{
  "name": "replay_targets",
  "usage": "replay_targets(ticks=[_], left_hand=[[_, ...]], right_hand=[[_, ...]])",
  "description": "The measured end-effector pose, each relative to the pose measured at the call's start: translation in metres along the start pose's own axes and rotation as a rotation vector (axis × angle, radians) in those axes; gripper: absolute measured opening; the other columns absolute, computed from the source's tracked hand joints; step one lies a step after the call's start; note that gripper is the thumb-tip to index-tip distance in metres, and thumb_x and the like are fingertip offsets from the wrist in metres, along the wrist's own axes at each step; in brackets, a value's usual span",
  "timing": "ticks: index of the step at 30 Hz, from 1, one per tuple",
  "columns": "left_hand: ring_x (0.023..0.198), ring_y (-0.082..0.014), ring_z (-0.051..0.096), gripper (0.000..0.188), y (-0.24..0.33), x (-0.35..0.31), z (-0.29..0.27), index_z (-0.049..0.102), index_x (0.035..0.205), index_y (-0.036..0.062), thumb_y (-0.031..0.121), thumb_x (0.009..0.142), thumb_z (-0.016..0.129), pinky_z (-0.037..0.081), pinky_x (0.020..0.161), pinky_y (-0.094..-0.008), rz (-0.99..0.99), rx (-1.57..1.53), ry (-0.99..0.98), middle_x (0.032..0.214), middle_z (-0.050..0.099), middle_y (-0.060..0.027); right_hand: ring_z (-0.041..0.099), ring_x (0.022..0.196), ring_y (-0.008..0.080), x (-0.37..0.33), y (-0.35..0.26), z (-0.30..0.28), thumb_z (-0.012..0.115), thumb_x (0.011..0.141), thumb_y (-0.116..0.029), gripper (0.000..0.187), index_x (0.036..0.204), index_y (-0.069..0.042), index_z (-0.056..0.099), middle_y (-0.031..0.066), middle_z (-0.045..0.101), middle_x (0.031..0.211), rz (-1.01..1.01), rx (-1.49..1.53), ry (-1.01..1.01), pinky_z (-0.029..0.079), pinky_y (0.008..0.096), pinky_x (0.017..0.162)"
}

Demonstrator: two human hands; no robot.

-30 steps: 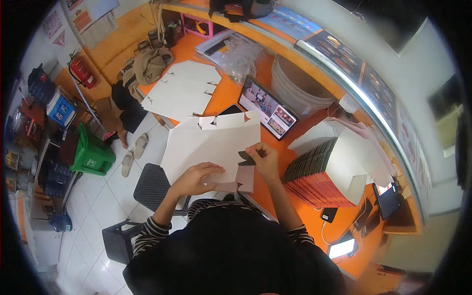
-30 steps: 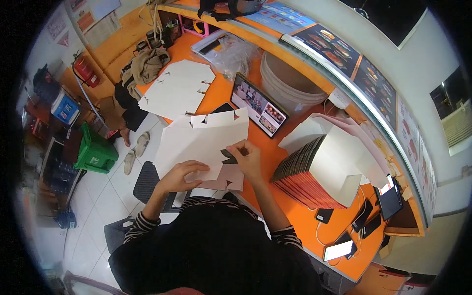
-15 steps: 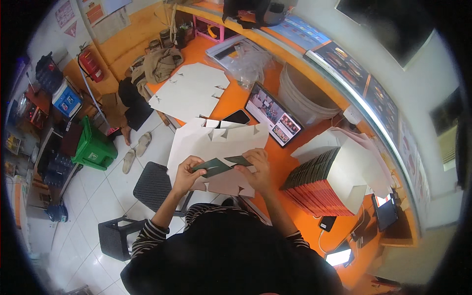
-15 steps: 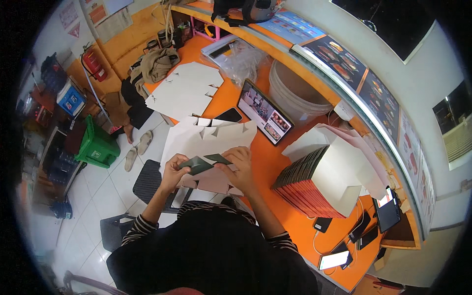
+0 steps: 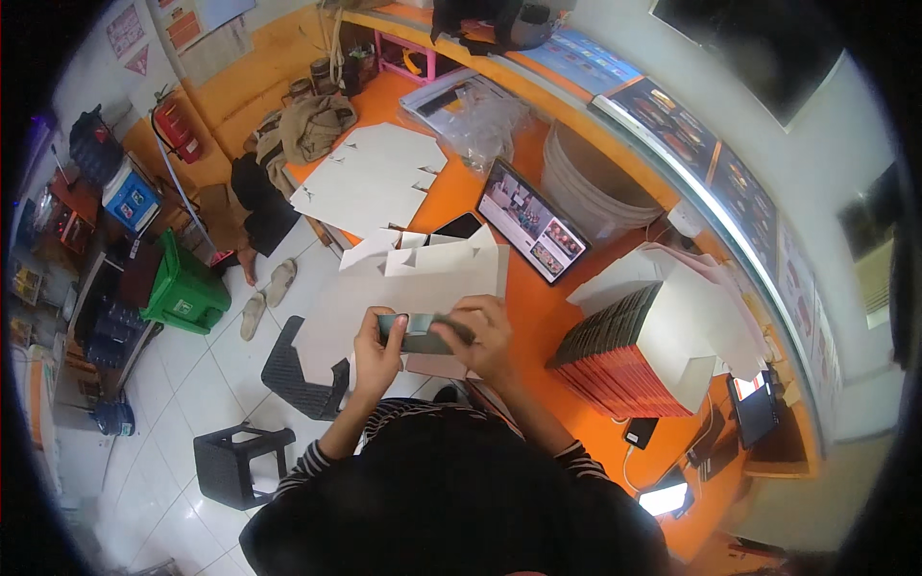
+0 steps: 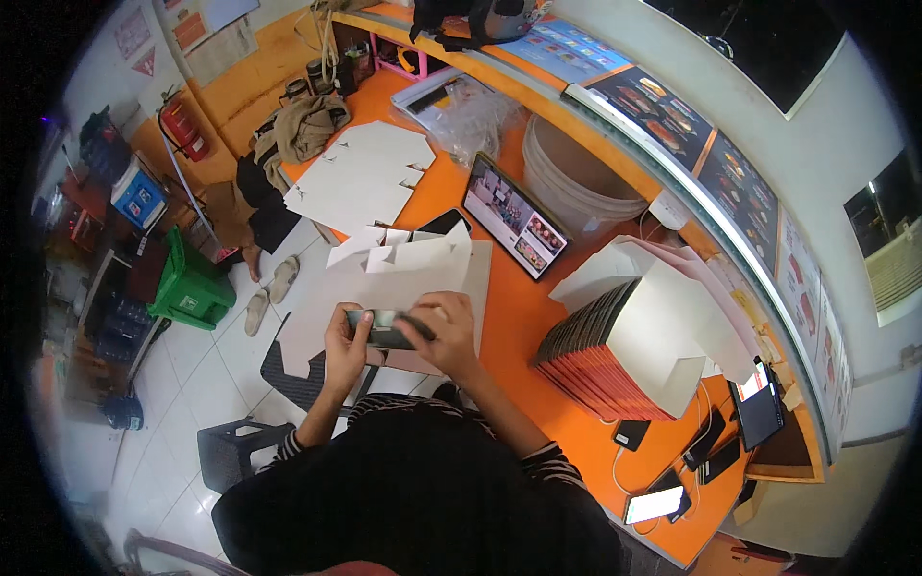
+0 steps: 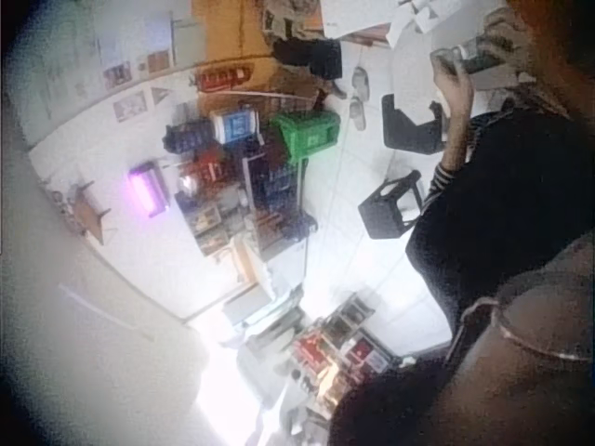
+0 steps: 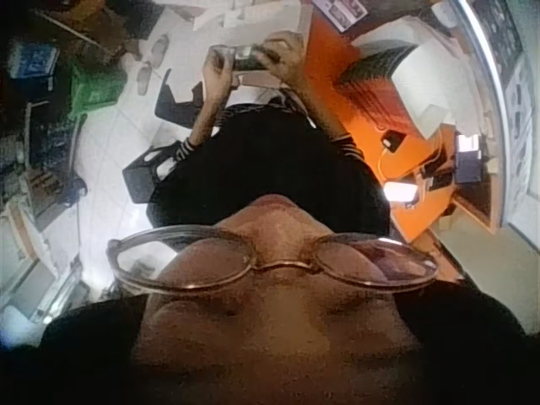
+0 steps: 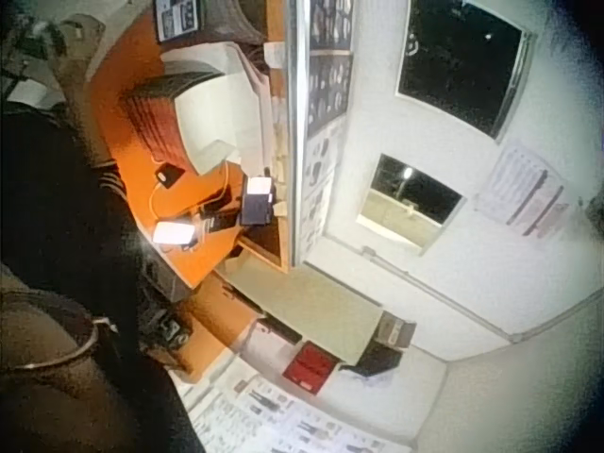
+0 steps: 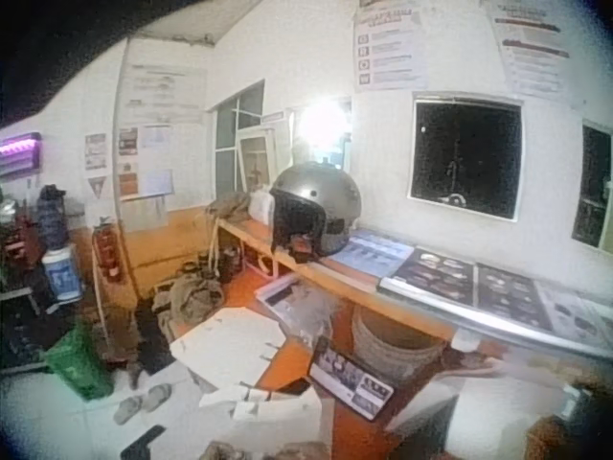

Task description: The person assembles flat-packed cardboard boxes by folding the sides and inserting tabs to form the container. They repeatedly pick up a flat sheet, fold it into a box shape, and place the finished unit on a growing stack on the counter.

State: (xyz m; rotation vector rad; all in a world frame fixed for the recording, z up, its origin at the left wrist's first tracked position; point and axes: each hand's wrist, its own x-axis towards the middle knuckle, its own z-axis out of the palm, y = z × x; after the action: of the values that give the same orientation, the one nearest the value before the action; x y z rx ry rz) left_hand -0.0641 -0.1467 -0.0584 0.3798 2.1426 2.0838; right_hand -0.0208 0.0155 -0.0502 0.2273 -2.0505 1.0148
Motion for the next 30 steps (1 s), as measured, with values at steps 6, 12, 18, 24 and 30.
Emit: replay_targets(ticks=[6,12,18,24,30], left_hand=[[0.053,-0.0122,0.05,0.016,0.004,-0.004,0.013,0.05,0.087,0.0011,0.015,0.087,0.057,0.04,0.049,-0.0275,0.212,0.216,0.097,0.063,0.054,-0.0059],[0.076,-0.0221,0.061,0.016,0.038,0.001,0.006,0.05,0.09,0.0023,0.016,0.087,0.056,0.045,0.065,-0.03,-0.172,0.375,-0.208,0.078,0.06,-0.0162],[0.124,-0.0338,0.033,0.023,0.042,-0.006,-0.004,0.052,0.105,-0.0008,0.01,0.085,0.053,0.021,0.103,-0.0418,0.842,0.329,0.479,0.132,0.034,-0.0242],[0.13,-0.0363,0.022,0.029,0.004,0.025,0.003,0.052,0.109,0.0012,0.008,0.082,0.056,0.02,0.104,-0.0434,0.392,0.329,0.068,0.138,0.019,-0.0262],[0.132,-0.0379,0.02,0.025,-0.006,0.036,0.007,0.055,0.107,0.0056,0.009,0.082,0.058,0.029,0.1,-0.0407,0.366,0.417,-0.226,0.135,0.027,-0.0265]], right_hand=[[0.053,0.076,0.0223,0.001,-0.005,-0.005,0.067,0.075,-0.019,0.014,0.08,-0.007,0.062,0.0074,0.057,0.087,0.153,-0.073,-0.152,0.039,0.0331,0.068],[0.049,0.062,0.0237,-0.017,0.007,-0.007,0.06,0.082,-0.022,0.019,0.072,-0.006,0.06,0.0084,0.055,0.068,0.247,0.025,-0.329,0.036,0.0345,0.062],[0.037,0.044,0.0191,-0.02,0.011,-0.001,0.056,0.086,-0.024,0.032,0.064,0.0,0.055,0.0093,0.042,0.047,0.528,0.108,-0.063,0.029,0.0332,0.049],[0.032,0.039,0.0113,-0.031,0.023,-0.002,0.055,0.088,-0.025,0.036,0.065,0.002,0.056,0.0082,0.038,0.044,0.681,0.262,-0.17,0.025,0.0303,0.041],[0.035,0.04,0.0117,-0.022,0.004,-0.001,0.056,0.087,-0.023,0.033,0.066,0.002,0.056,0.0081,0.039,0.045,0.581,0.26,-0.139,0.026,0.0293,0.041]])
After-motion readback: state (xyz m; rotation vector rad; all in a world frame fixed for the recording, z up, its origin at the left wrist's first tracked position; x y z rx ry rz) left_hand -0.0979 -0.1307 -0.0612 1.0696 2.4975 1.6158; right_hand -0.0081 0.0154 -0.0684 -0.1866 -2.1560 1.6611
